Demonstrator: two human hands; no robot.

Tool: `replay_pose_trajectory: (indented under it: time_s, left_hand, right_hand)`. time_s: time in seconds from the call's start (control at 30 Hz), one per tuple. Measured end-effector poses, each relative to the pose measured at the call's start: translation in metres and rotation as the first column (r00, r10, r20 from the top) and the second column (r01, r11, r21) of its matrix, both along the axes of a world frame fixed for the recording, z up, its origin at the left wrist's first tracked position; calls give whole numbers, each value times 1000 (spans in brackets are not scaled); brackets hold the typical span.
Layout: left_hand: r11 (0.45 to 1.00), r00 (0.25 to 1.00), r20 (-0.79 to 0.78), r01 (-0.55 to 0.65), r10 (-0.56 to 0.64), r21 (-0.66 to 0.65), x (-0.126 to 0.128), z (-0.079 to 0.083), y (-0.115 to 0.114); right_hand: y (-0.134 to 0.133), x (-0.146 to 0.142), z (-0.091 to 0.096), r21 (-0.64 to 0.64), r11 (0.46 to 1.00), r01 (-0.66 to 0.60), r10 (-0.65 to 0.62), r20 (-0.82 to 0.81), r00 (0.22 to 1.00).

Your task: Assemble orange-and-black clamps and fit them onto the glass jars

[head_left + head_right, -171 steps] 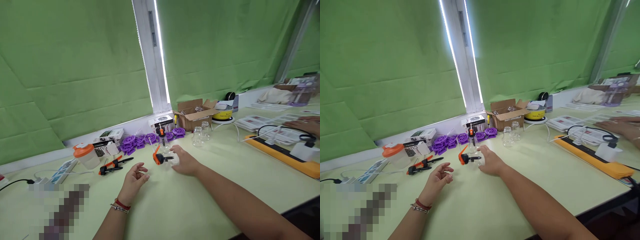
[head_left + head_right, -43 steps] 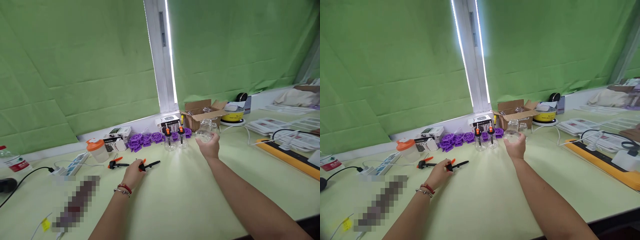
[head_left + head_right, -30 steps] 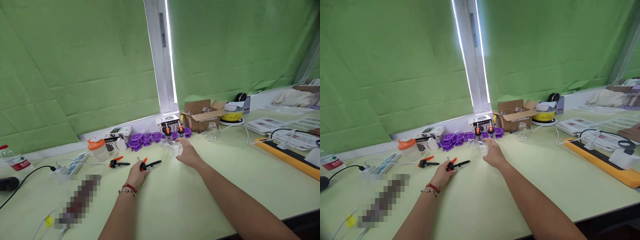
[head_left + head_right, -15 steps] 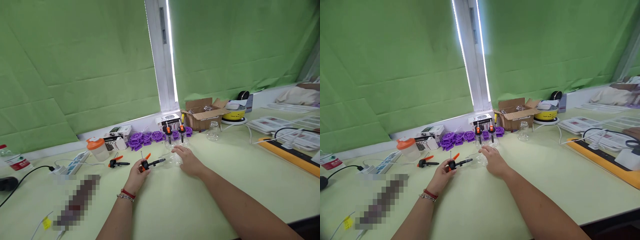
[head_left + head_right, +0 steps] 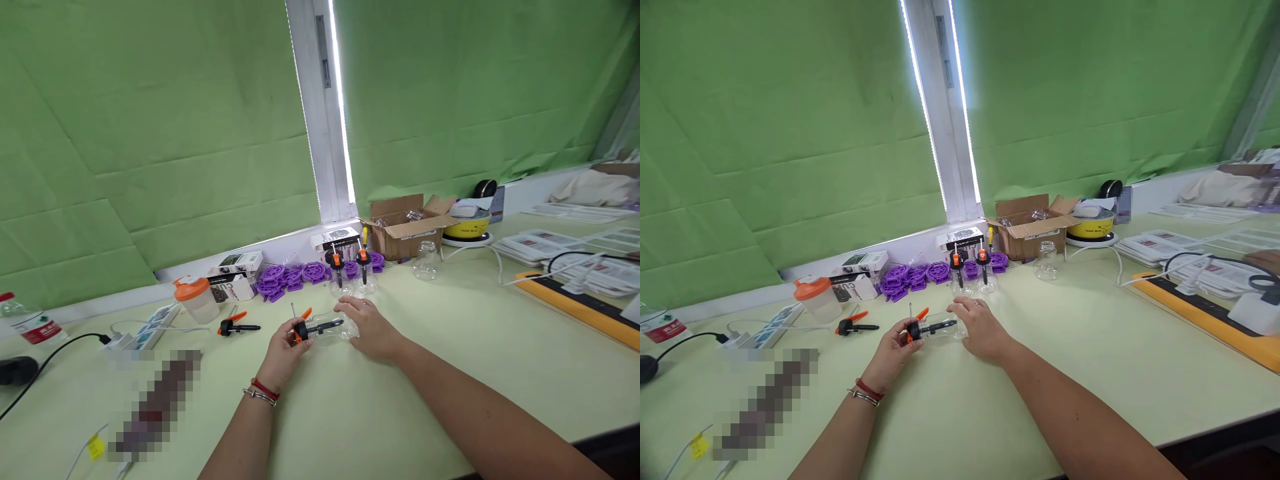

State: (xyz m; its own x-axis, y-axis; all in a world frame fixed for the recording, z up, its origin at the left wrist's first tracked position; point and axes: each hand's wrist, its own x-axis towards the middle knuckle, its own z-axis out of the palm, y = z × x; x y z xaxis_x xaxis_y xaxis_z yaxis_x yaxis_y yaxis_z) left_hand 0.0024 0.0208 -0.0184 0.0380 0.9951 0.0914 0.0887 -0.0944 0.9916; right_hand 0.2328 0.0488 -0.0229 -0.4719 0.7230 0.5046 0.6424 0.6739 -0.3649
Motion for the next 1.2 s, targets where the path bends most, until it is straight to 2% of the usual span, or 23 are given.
replay_pose_trajectory:
  time_s: [0.37,0.6,0.77,0.93,1.03,1.2]
  left_hand:
    - [999,999,9,36,-36,12,-2,-3,1]
    - [996,995,25,94,-94,10,-3,0,-1]
    - [991,981,160,121,-112,-50,-2,-2,0]
    - [991,977,178,127,-116,-50,-1,-7,2]
    - [989,974,194,133,-118,-67,-1,-6,1]
    - [986,969,213,144,-123,-84,-1,-2,0]
  right_hand:
    - [-5,-3,2,25,1000,6,-7,36,999]
    - [-6,-5,4,42,999,23,-25,59,998]
    - [-7,-5,5,39,999,32,-34,52,998]
    - [-7,-4,6,32,999,-12,11,35,999]
    - [-5,-2,3,-8,999,-49,49,-28,998]
    - [-1,3,-3,-167,982,-92,57,-202,978]
